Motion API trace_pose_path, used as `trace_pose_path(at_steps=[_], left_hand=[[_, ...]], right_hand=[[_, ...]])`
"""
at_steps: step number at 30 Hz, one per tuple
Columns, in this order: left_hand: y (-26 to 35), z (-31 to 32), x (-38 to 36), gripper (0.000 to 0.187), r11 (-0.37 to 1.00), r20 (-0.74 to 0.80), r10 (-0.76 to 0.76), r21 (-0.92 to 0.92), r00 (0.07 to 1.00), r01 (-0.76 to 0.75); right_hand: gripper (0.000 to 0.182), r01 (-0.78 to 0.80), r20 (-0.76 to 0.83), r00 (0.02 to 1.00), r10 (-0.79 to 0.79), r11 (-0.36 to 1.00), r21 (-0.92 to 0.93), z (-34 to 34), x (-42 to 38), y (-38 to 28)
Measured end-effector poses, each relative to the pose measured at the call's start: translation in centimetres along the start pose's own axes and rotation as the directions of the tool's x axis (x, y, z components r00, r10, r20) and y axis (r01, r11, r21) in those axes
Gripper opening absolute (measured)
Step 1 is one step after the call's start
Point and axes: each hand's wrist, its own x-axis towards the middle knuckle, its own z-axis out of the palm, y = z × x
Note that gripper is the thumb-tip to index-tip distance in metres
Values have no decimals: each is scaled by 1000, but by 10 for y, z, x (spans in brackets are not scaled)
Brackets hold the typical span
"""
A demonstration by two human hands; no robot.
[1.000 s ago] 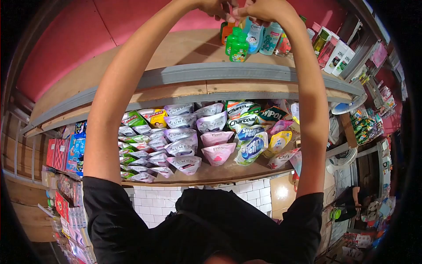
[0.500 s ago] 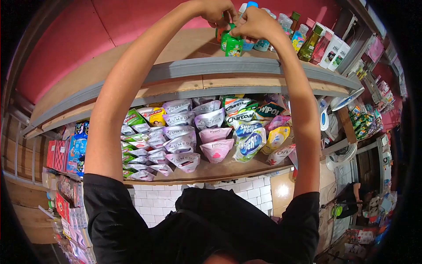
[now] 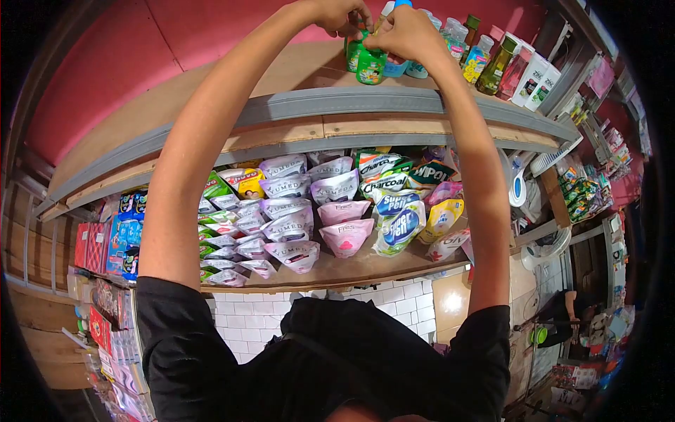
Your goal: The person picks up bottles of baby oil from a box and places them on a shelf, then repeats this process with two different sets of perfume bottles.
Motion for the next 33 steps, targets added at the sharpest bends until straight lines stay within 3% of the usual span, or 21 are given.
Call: trace_pose_path(at_steps=[6,12,17,20,23,26,29,33], left_hand=[[-2,0,0,35,991,-1,79,111,997,-79],[1,4,2,30,985,-38,64,163,997,-57],[-4,9,-1,30,991,-117,101,94,988,-90],[-6,11,-1,31,989,-138,126,99,982,-113],[-7,12,-1,31,993,-151,107,69,983,-97],[-6,12,-4,30,993,-155,121,32,980,-118],[-2,11,-4,29,992,-127,126,38,984,-122],[1,14,-5,30,997,-130,83,11,988,-83]], right_hand=[[36,30,-24,999,-32,997,-68,-2,3,-5],[39,95,-17,995,-98,987,-127,12,17,9],[38,100,-44,993,-110,979,-180,25,23,22],[37,37,-61,997,-37,999,-3,18,14,13],[36,31,-107,994,-36,999,-41,21,15,15],[34,45,-58,997,-42,998,54,21,13,19],[31,37,-52,998,-41,997,-74,20,9,16],[28,32,-84,996,-36,998,-47,26,15,23]])
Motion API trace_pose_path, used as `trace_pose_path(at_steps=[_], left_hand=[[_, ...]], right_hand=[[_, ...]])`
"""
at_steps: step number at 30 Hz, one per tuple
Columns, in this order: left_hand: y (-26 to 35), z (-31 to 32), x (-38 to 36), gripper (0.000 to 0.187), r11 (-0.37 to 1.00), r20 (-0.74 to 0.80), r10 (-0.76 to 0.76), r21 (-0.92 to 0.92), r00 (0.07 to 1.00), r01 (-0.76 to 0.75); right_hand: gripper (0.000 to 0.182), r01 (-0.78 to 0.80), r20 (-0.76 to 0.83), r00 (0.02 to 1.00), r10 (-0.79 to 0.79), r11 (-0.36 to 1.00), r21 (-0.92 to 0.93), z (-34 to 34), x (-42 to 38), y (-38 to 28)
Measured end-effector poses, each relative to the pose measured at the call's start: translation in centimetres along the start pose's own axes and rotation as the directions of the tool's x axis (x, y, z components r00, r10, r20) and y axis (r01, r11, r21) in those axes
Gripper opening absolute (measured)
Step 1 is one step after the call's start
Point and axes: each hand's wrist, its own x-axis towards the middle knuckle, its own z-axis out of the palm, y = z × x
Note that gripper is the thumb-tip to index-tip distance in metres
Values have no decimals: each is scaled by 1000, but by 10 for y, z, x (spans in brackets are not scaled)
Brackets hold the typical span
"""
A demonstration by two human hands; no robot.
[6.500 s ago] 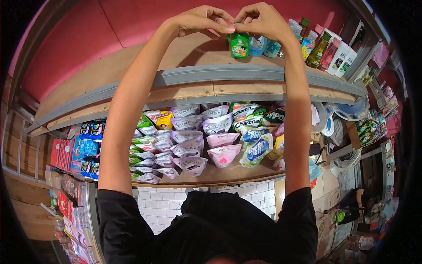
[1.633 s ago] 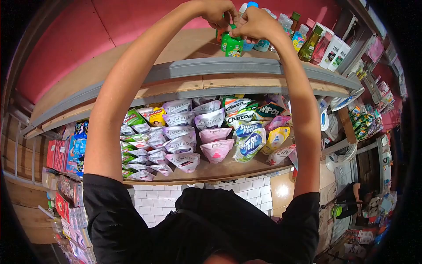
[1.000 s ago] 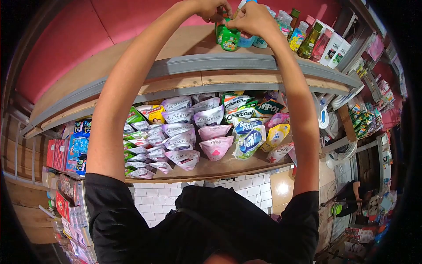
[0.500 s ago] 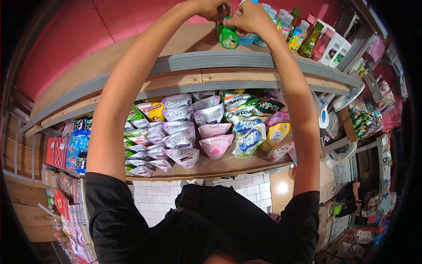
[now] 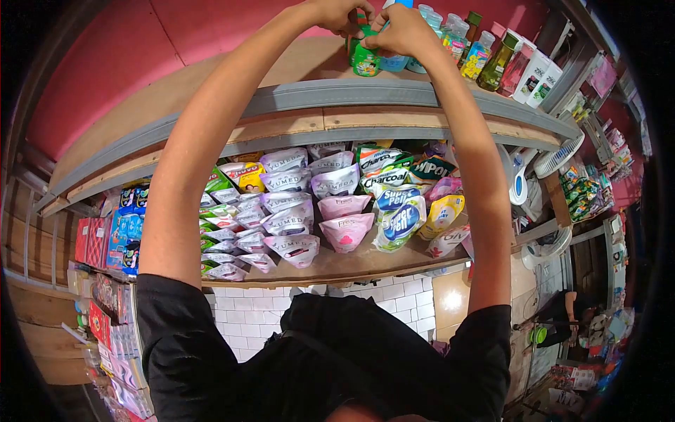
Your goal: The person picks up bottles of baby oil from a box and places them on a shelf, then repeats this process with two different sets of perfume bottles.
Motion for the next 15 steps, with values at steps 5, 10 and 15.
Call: trace_pose_path(at_steps=[5,10,15], left_hand=[[-2,4,-4,31,998,-59,50,-43,997,-53],[2,1,-3,29,997,-12,0,-73,1000,-1],[8,0,-8,28,999,-33,29,-27,999,-30]], right_hand=[[26,12,-52,999,-13,1000,-25,8,1,2],[23,-22,-12,1000,22,997,-68,5,0,-2],[19,-25,60,998,22,999,48,0,-2,-1]])
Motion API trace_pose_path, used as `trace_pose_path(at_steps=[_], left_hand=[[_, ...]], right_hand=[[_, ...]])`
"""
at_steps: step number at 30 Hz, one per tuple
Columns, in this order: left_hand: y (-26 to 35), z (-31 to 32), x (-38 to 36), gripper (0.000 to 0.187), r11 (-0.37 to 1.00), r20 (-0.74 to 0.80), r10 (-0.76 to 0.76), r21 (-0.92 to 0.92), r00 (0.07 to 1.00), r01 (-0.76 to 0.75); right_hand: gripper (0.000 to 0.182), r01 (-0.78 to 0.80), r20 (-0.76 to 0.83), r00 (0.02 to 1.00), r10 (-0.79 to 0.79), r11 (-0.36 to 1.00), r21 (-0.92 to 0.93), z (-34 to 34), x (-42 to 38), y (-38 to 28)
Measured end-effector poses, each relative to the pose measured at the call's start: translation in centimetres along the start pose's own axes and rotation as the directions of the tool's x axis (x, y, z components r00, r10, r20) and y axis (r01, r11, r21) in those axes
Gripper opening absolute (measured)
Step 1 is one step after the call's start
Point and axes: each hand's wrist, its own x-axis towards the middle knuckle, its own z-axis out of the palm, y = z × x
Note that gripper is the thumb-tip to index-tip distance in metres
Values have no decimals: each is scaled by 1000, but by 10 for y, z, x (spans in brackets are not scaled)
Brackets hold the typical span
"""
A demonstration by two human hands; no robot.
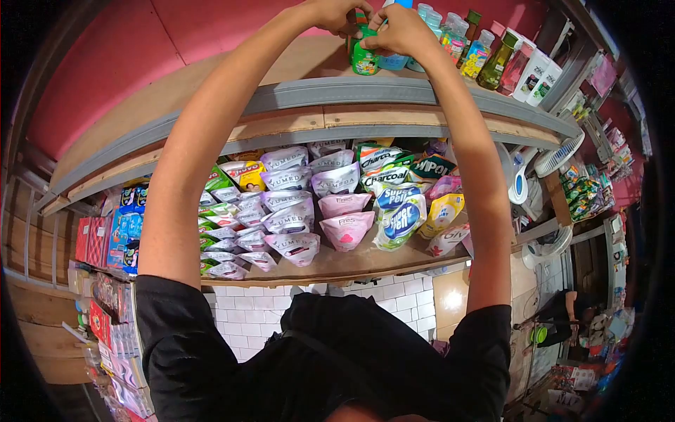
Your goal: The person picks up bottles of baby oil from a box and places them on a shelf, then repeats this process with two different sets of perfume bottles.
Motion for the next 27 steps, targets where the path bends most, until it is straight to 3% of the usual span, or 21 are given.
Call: trace_pose_path(at_steps=[5,8,11,14,17,18,21,22,23,24,25,27], left_hand=[[1,-3,-4,35,998,2,-47,-45,999,47],[1,-9,-5,39,995,18,-68,-73,998,69],[9,-16,-12,40,990,7,-98,-106,995,98],[20,-25,-23,35,990,-40,-127,-61,991,125],[38,-35,-39,28,992,-95,-123,-34,988,120],[45,-37,-46,27,993,-113,-117,-35,987,113],[61,-40,-70,29,988,-234,-86,-143,968,54],[81,-43,-80,28,986,-261,-139,-130,955,108],[101,-43,-93,28,979,-287,-191,-121,939,163],[101,-31,-107,29,987,-342,-133,-135,930,92],[102,-20,-121,32,989,-397,-75,-143,915,19],[147,-14,-160,22,905,-277,-263,-403,924,137]], right_hand=[[20,5,-1,1000,-5,1000,4,-2,-3,-2],[35,62,19,998,-63,998,28,5,1,15],[23,61,11,998,-62,995,74,-2,-2,7],[26,42,17,999,-44,995,94,-18,-7,-4],[26,-56,-76,994,82,953,299,-26,-19,-19],[25,-31,-117,991,57,977,213,-34,-27,-29],[23,94,-327,945,31,929,359,-42,-51,-41],[19,49,-343,928,145,866,498,-49,-67,-55],[26,142,-399,913,89,846,513,-49,-82,-54],[33,233,-454,890,36,820,523,-50,-97,-53],[28,217,-460,882,102,778,589,-51,-118,-58],[25,252,-489,860,146,711,656,-50,-165,-59]])
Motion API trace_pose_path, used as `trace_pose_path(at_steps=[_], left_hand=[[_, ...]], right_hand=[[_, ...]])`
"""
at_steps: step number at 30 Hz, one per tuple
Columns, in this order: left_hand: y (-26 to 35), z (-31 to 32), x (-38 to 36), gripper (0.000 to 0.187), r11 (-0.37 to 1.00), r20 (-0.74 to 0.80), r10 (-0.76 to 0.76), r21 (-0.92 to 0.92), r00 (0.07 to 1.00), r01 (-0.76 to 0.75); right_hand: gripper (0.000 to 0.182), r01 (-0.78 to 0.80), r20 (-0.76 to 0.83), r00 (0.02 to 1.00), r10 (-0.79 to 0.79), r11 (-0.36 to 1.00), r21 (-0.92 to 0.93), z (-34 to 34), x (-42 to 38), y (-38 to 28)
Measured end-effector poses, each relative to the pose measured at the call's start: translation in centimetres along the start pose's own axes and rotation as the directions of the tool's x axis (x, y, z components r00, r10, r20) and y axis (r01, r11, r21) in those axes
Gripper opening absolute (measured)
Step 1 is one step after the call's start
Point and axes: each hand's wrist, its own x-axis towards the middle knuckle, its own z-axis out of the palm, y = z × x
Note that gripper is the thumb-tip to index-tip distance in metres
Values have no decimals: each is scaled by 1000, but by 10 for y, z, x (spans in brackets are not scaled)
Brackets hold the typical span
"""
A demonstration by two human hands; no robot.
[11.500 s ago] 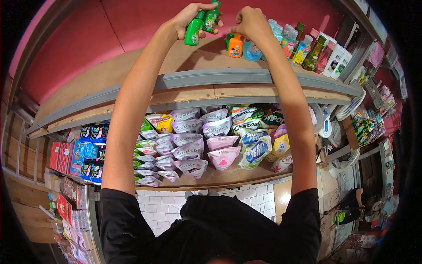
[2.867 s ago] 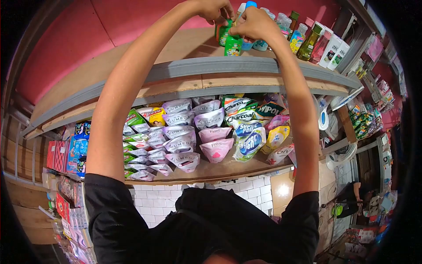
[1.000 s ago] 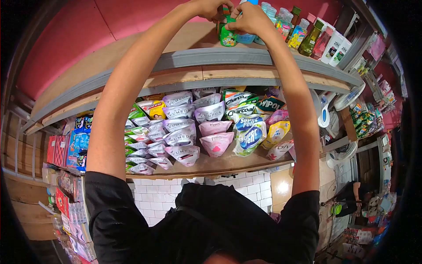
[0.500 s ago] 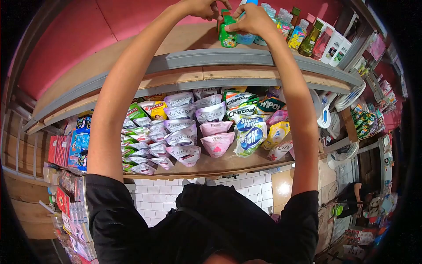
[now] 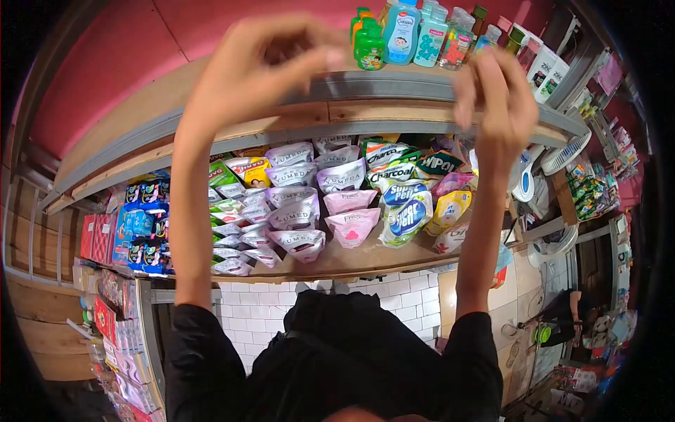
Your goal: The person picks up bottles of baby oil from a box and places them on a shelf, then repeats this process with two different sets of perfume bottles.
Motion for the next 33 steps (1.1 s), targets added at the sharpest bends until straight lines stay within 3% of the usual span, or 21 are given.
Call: trace_pose_path(at_steps=[2,3,4,6,8,10,12,15,16,18,20,22,24,26,28,29,30,33], left_hand=[[6,17,-49,23,991,33,-7,-135,999,11],[-3,24,-71,21,978,130,163,-151,978,-143],[-8,36,-98,18,928,283,47,-366,958,63],[-13,68,-129,24,848,582,46,-452,812,277],[-43,122,-168,30,798,737,75,-449,671,403],[-62,167,-201,27,733,845,-61,-324,532,598],[-107,217,-259,34,673,852,-123,-305,509,674],[-149,263,-322,44,622,887,-325,-60,327,781],[-164,273,-339,47,605,913,-325,0,246,796],[-196,289,-372,53,575,945,-318,125,79,809],[-227,298,-415,54,545,922,-375,137,94,827],[-262,307,-466,54,485,883,-466,199,59,852],[-278,310,-530,56,319,663,-746,266,68,910],[-302,306,-595,55,392,599,-788,304,146,868],[-293,294,-616,51,1,551,-805,369,-218,929],[-289,288,-624,45,-93,549,-786,352,-286,931],[-287,281,-633,43,-85,604,-755,294,-255,952],[-281,270,-621,43,-154,592,-756,254,-279,955]], right_hand=[[28,68,-51,996,-67,998,11,-32,-52,22],[30,94,-88,992,-95,995,-15,-44,-81,36],[34,124,-142,981,-135,989,-82,-44,-107,43],[35,-105,-219,974,62,976,-189,-62,-173,58],[31,-282,-352,918,184,926,-251,-74,-251,91],[29,-437,-392,879,271,787,-435,-85,-335,116],[33,-613,-420,788,451,636,-468,-84,-396,105],[37,-802,-494,598,631,457,-386,-87,-494,106],[39,-848,-506,528,682,392,-356,-92,-530,109],[41,-872,-427,401,810,196,-448,-108,-588,108],[37,-782,-395,420,817,104,-615,-127,-645,103],[34,-788,-419,205,884,-105,-607,-144,-682,88],[33,-724,-428,327,842,-68,-687,-167,-768,85],[32,-826,-452,-80,888,-313,-470,-165,-748,69],[33,-838,-405,-231,884,-393,-378,-161,-737,70],[34,-851,-387,-181,904,-341,-399,-158,-732,74],[34,-861,-368,-132,920,-290,-417,-154,-730,80],[37,-878,-342,25,939,-142,-456,-146,-762,106]])
